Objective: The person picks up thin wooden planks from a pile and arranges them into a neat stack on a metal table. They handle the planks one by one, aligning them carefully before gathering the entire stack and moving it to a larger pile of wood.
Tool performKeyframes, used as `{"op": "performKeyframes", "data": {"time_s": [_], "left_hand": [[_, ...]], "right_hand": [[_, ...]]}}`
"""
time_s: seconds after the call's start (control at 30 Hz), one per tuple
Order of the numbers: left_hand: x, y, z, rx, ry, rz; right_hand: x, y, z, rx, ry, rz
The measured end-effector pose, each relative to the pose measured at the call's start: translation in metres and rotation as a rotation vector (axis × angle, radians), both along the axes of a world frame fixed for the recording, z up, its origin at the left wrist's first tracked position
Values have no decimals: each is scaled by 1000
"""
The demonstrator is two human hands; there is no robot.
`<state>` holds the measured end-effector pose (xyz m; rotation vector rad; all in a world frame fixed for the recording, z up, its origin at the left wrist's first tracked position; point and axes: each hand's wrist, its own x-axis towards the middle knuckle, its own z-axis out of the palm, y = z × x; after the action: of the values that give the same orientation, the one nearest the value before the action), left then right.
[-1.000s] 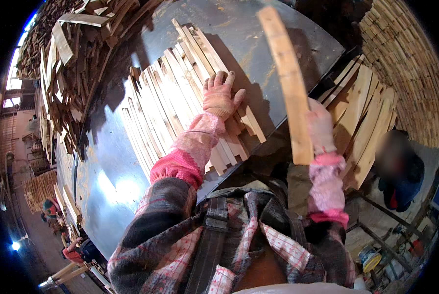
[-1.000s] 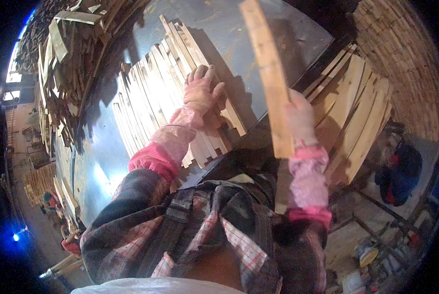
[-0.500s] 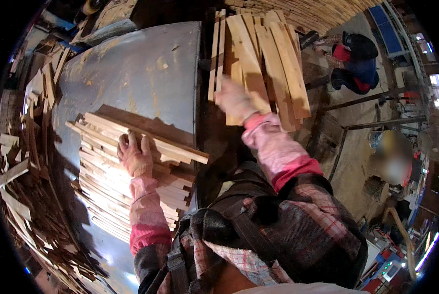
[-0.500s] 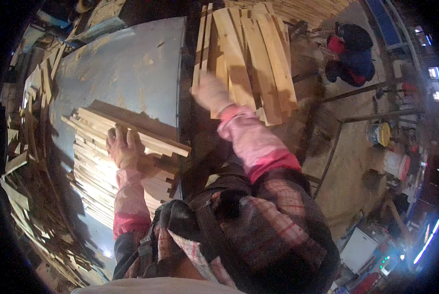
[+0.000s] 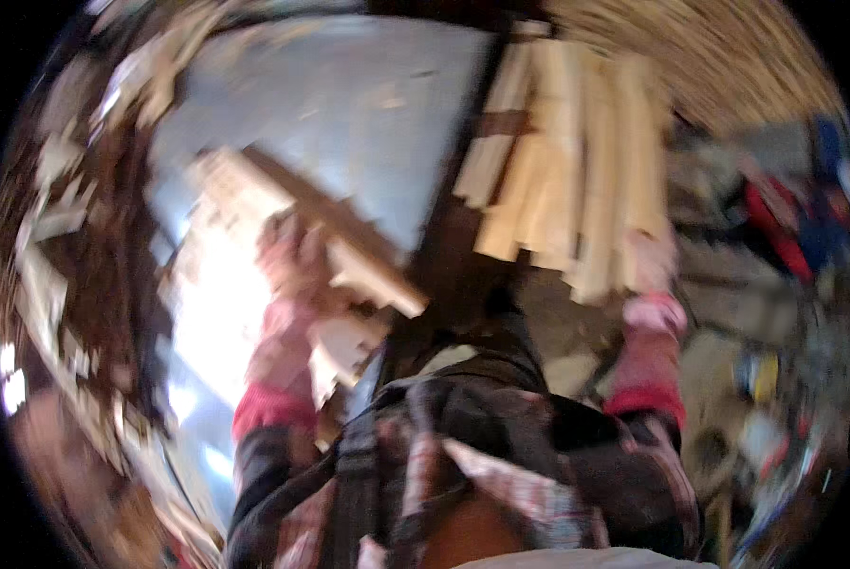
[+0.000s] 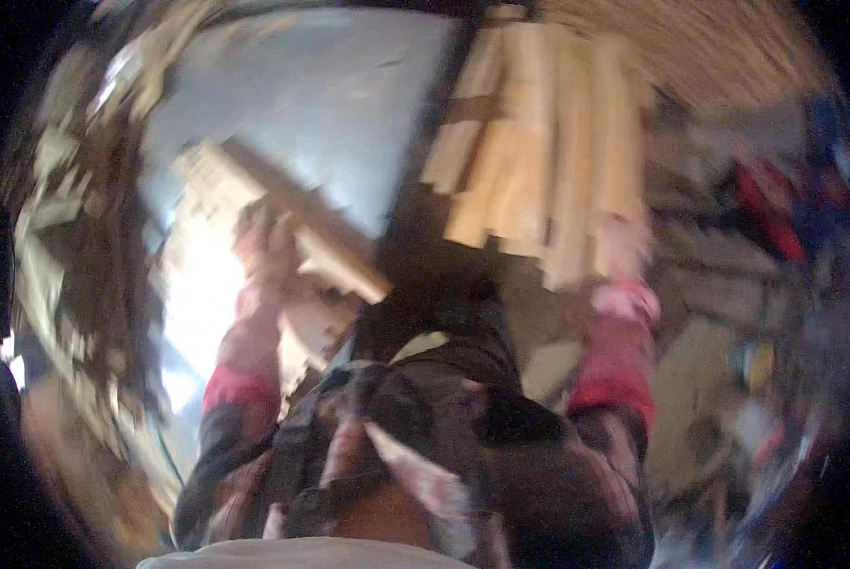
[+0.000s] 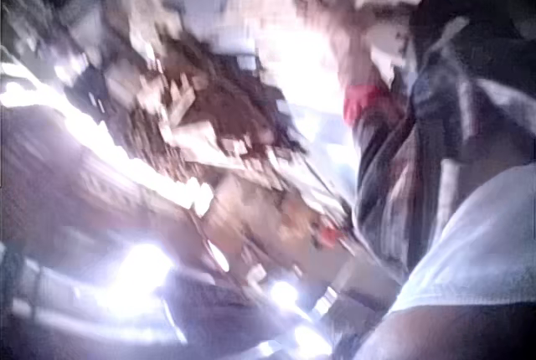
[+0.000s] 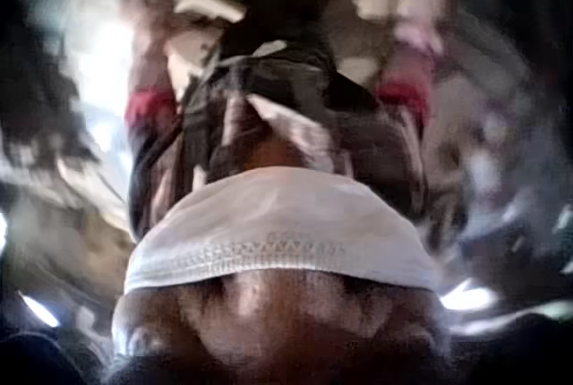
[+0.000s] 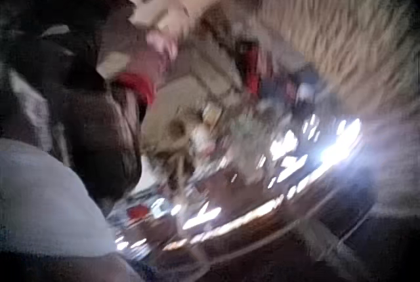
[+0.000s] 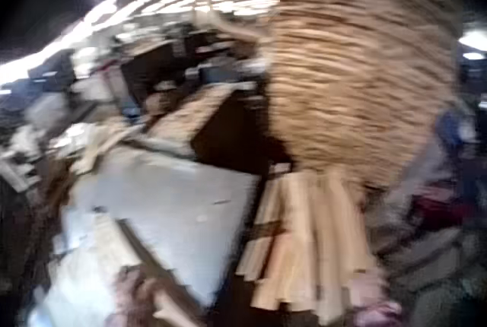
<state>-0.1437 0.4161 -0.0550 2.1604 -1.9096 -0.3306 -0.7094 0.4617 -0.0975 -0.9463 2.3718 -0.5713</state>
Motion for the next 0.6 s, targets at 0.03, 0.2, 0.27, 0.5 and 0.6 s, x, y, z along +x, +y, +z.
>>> {"op": "performKeyframes", "data": {"time_s": [0.03, 0.2, 0.27, 0.5, 0.6], "left_hand": [[-4, -4, 5, -14, -7, -23], [4, -1, -9, -63, -84, -59], [10, 6, -26, -121, -120, -40], [4, 6, -24, -100, -130, -20], [-1, 3, -22, -84, -113, -31]], "right_hand": [[-3, 10, 5, -165, -261, -59], [76, -3, 48, -214, -810, 258], [137, -17, 53, -238, -944, 461], [292, -71, 17, 22, -1098, 781], [311, -77, -28, 18, -968, 873]]}}
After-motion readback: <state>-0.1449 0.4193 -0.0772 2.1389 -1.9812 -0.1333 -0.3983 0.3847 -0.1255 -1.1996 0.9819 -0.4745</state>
